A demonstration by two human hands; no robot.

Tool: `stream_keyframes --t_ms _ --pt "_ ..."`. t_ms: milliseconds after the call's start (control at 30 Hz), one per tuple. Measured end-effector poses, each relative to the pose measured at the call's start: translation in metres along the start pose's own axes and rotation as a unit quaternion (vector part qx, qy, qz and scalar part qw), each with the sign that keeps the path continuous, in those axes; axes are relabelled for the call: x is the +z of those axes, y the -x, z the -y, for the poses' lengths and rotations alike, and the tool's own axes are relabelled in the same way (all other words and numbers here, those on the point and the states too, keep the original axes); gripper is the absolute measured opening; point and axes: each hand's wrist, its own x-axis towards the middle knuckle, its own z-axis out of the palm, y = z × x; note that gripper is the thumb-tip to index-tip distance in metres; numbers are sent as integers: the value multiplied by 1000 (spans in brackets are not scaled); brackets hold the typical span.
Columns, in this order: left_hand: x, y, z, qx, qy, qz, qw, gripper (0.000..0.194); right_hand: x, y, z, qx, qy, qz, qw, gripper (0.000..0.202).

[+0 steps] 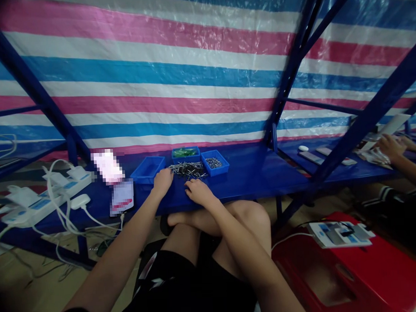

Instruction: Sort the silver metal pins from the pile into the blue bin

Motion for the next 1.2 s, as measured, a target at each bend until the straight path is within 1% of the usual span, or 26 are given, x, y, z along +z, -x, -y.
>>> stream_keyframes --t_ms 133,200,267,300,367,467,533,600,667,767,933,1033,1200 --pt "-3 5 -2 -39 -1 -1 999 25 0 0 0 -13 2 -5 1000 26" --pt "-6 11 -2 -59 17 -9 998 25 1 0 0 -10 -2 -7 1000 26" --pt "-7 19 -1 -63 56 -26 996 26 2 0 -1 2 -13 -15 1000 26" --pt "-6 24 1 -50 84 -32 995 26 3 -1 -1 11 -23 -21 999 27" --pt "-3 35 3 4 154 -23 988 24 4 -2 -1 39 -47 -44 997 31" --pt "4 47 7 90 260 9 961 19 6 -4 -3 67 -83 -78 991 34" --pt "7 51 8 127 302 22 944 19 7 -6 -3 60 -88 -81 991 28" --pt "8 53 9 150 322 26 935 19 8 -6 -3 48 -76 -71 993 21" --pt "8 53 10 159 331 26 930 20 9 -6 -2 47 -57 -66 995 19" --pt "6 54 10 157 342 27 926 22 7 -5 -1 64 -35 -68 995 20" --pt "-2 59 6 180 349 34 919 25 4 -3 3 92 16 -44 995 19" --pt "-5 60 4 188 346 43 918 26 4 -3 4 99 21 -37 994 20" --pt "-6 59 4 184 367 29 911 25 4 -2 6 87 21 -36 995 17"
